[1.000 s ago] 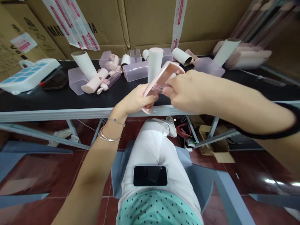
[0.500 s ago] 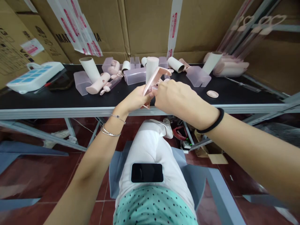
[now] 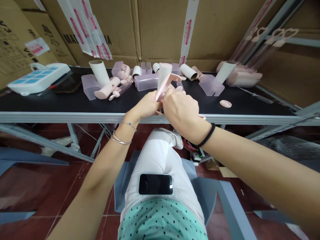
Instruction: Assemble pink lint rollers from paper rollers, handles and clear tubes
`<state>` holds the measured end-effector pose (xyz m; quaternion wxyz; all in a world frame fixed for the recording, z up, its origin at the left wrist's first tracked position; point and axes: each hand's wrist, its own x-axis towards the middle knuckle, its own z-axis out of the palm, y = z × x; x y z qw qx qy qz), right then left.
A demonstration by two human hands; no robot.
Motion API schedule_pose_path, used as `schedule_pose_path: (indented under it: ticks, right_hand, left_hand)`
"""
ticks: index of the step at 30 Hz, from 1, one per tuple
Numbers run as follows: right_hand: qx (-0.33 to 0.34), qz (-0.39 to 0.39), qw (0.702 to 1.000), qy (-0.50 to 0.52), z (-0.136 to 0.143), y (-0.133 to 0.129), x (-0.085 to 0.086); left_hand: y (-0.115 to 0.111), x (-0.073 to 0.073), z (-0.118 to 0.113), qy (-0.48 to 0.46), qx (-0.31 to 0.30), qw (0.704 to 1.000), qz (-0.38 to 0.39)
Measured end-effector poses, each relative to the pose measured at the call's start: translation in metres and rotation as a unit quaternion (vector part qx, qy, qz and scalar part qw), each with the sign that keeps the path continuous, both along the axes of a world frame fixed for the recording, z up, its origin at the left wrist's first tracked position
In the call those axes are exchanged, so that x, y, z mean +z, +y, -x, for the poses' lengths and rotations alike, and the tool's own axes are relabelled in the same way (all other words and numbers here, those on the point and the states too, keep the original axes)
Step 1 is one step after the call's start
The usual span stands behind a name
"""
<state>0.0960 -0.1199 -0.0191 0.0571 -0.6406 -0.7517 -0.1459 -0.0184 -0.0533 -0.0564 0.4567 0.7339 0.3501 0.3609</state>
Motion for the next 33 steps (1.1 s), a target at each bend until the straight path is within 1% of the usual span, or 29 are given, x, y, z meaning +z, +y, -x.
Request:
schedule_pose_path:
  ticks: [2,3,6,8,10,13,16,19,20,21,25,26,29,33]
  right_hand:
    - [-0.039,-0.037,0.998,-0.032,0.002,0.000,-0.005]
    - [-0.044,-0.052,0.996,-0.050,0.002,0.000,-0.007]
    - [-0.028,-0.082,0.992,-0.090,0.001,0.001,-0.012]
    - [-0.025,-0.086,0.992,-0.087,0.000,0.002,-0.011]
    - [-0.028,-0.062,0.996,-0.058,-0.001,0.003,-0.008]
    - [-0.019,-0.007,1.000,-0.023,-0.002,0.003,0.002]
    - [0.010,0.026,0.999,-0.036,-0.003,0.002,0.012]
    - [0.058,0.039,0.996,-0.062,-0.005,0.003,0.015]
    - [0.069,0.037,0.995,-0.068,-0.005,0.003,0.013]
    - [0.062,0.028,0.995,-0.068,-0.004,0.004,0.010]
    - [-0.025,-0.066,0.996,-0.059,0.001,0.008,-0.007]
    - [-0.035,-0.083,0.994,-0.067,0.002,0.009,-0.011]
    - [-0.030,-0.091,0.990,-0.103,0.001,0.010,-0.015]
    - [0.005,-0.088,0.990,-0.110,-0.005,0.011,-0.012]
  left_hand:
    - [0.000,0.001,0.000,-0.004,-0.008,1.000,-0.003]
    - [-0.001,0.002,0.000,-0.003,-0.011,1.000,-0.005]
    - [0.000,0.002,0.001,0.004,-0.001,1.000,-0.014]
    - [0.000,0.002,0.001,0.005,0.008,1.000,-0.009]
    - [0.001,0.001,0.001,0.000,0.004,1.000,0.005]
    - [0.001,0.000,0.001,-0.011,-0.009,1.000,0.008]
    - [0.002,-0.001,0.001,-0.008,-0.005,1.000,-0.009]
    - [0.001,-0.001,0.001,-0.001,-0.003,1.000,-0.013]
    - [0.001,-0.001,0.001,-0.004,-0.003,1.000,-0.013]
    - [0.001,-0.001,0.001,-0.010,-0.002,1.000,-0.014]
    - [0.001,-0.001,0.001,-0.027,0.010,0.999,-0.027]
    - [0.001,-0.001,0.001,-0.026,0.010,0.999,-0.026]
    - [0.002,0.000,0.002,-0.026,0.004,1.000,-0.017]
    - [0.002,0.000,0.002,-0.048,0.020,0.999,0.016]
